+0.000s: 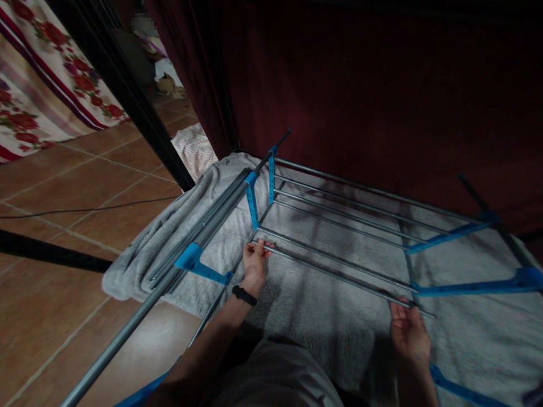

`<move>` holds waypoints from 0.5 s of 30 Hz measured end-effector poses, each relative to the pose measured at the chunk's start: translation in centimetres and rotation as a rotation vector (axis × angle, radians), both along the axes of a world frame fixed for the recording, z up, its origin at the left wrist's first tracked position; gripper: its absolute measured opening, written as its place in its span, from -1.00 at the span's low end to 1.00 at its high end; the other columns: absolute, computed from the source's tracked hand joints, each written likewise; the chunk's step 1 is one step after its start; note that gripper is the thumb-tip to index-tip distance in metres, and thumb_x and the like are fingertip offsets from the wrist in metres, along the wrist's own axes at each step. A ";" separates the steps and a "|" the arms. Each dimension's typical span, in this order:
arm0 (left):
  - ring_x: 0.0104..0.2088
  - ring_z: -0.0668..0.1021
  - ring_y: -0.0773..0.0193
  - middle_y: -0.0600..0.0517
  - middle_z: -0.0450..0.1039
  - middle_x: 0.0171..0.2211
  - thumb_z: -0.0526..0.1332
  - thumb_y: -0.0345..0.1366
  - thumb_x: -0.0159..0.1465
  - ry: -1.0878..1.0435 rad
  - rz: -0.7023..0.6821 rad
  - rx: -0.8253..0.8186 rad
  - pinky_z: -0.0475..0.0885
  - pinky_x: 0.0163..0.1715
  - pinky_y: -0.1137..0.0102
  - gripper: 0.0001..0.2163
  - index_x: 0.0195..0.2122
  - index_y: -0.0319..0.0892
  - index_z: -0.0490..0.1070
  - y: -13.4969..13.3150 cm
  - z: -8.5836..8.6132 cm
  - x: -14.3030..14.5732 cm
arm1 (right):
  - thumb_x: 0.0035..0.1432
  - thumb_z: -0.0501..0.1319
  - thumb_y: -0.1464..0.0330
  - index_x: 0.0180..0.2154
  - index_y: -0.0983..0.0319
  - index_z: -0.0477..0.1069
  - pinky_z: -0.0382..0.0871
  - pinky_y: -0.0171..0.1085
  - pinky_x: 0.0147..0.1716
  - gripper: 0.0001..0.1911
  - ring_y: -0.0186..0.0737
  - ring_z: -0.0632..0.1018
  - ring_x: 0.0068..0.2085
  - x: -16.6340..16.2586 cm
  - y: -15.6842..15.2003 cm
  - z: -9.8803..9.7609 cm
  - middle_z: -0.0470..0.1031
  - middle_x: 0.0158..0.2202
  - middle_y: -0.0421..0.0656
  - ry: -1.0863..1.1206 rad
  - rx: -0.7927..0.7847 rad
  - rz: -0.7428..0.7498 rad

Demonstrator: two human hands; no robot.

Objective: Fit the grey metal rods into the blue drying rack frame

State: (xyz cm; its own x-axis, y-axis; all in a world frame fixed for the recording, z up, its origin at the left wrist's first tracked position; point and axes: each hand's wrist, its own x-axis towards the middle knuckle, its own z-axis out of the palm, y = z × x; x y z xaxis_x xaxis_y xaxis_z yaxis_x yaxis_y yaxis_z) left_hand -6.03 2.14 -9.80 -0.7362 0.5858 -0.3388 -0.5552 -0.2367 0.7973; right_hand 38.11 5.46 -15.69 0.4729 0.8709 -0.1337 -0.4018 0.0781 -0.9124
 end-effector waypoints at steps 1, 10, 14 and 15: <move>-0.38 0.66 0.26 0.08 0.57 -0.40 0.53 -0.15 0.06 0.001 -0.002 0.001 0.47 -0.40 0.42 -0.55 -0.30 -0.11 0.24 0.0 0.0 0.0 | 0.01 0.47 0.28 -0.37 0.12 0.52 0.54 0.06 0.13 -0.83 -0.19 0.67 -0.20 0.0 0.0 -0.1 0.62 -0.30 -0.23 0.020 -0.019 -0.017; -0.31 0.68 0.22 0.02 0.59 -0.35 0.51 -0.18 0.10 -0.002 -0.036 -0.014 0.48 -0.35 0.40 -0.63 -0.27 -0.13 0.32 0.0 -0.3 -0.2 | 0.00 0.41 0.41 -0.41 0.14 0.48 0.45 -0.05 0.21 -0.87 -0.28 0.66 -0.09 0.1 0.1 -0.6 0.63 -0.24 -0.25 0.110 -0.059 -0.043; -0.29 0.67 0.21 0.01 0.59 -0.34 0.51 -0.18 0.09 -0.005 -0.039 -0.022 0.46 -0.33 0.39 -0.63 -0.26 -0.15 0.35 0.0 -0.2 -0.2 | 0.03 0.40 0.43 -0.31 0.15 0.53 0.43 -0.07 0.23 -0.86 -0.29 0.66 -0.09 0.2 0.0 -0.5 0.63 -0.19 -0.22 0.106 -0.077 -0.035; -0.29 0.67 0.21 0.01 0.59 -0.34 0.50 -0.18 0.09 -0.004 -0.041 -0.023 0.46 -0.33 0.38 -0.64 -0.25 -0.15 0.35 0.0 -0.1 -0.2 | 0.04 0.41 0.42 -0.31 0.16 0.53 0.43 -0.07 0.23 -0.87 -0.29 0.66 -0.10 0.1 0.0 -0.5 0.63 -0.19 -0.22 0.107 -0.075 -0.034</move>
